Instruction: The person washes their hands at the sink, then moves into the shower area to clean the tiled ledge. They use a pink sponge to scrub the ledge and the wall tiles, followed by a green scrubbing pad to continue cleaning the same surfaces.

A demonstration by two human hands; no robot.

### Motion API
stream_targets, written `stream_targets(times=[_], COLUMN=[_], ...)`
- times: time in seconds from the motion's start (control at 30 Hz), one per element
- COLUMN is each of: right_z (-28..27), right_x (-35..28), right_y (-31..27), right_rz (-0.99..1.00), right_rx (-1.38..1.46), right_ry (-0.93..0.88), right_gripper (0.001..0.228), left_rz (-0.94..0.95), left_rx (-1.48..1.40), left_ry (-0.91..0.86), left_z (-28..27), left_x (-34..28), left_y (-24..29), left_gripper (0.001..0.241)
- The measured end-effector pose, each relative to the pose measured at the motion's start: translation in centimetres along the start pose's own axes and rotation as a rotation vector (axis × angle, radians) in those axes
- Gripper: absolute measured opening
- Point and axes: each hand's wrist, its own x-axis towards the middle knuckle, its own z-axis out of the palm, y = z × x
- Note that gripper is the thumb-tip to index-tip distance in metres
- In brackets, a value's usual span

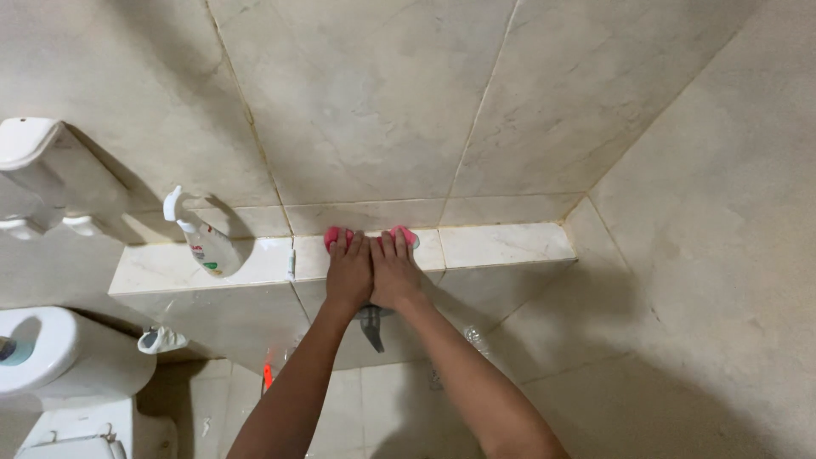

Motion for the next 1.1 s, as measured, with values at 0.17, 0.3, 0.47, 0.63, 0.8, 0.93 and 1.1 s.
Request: stream_targets(times=[0.17, 0.3, 0.47, 0.63, 0.8, 0.93, 1.1], right_z=[-0.7, -0.6, 1.8, -0.5, -0.7, 0.0, -1.7], right_x=[-0.9, -2.2, -3.7, -4.4, -2.7, -1.3, 0.2], right_y=[-0.4, -0.4, 0.7, -0.4, -0.3, 0.1, -0.8], right_rz=[-0.014, -0.041, -0.096, -0.091, -0.064, -0.045, 0.001], right_rx=[-0.001, 0.001, 0.034, 0.054, 0.088, 0.064, 0.056], right_ry=[0.021, 0.022, 0.115, 0.092, 0.055, 0.043, -0.002], right_gripper=[0.103, 0.104, 0.098, 0.101, 0.108, 0.108, 0.106], left_rz=[-0.073, -0.094, -0.075, -0.054, -0.040, -0.047, -0.045], left_rx=[-0.082, -0.092, -0.113, -0.102, -0.108, -0.139, -0.128], left_ry=[-0.019, -0.006, 0.021, 0.073, 0.051, 0.042, 0.073], left_z=[-3.2, -4.1, -4.2, -4.0, -2.6, -2.7, -1.7], left_x=[-0.2, -1.7, -3.4, -3.3, -1.6, -0.3, 1.0], left_y=[1.8, 2.7, 3.4, 3.2, 2.0, 1.6, 1.0], left_gripper=[0.052, 0.052, 0.057, 0.050, 0.050, 0.048, 0.043])
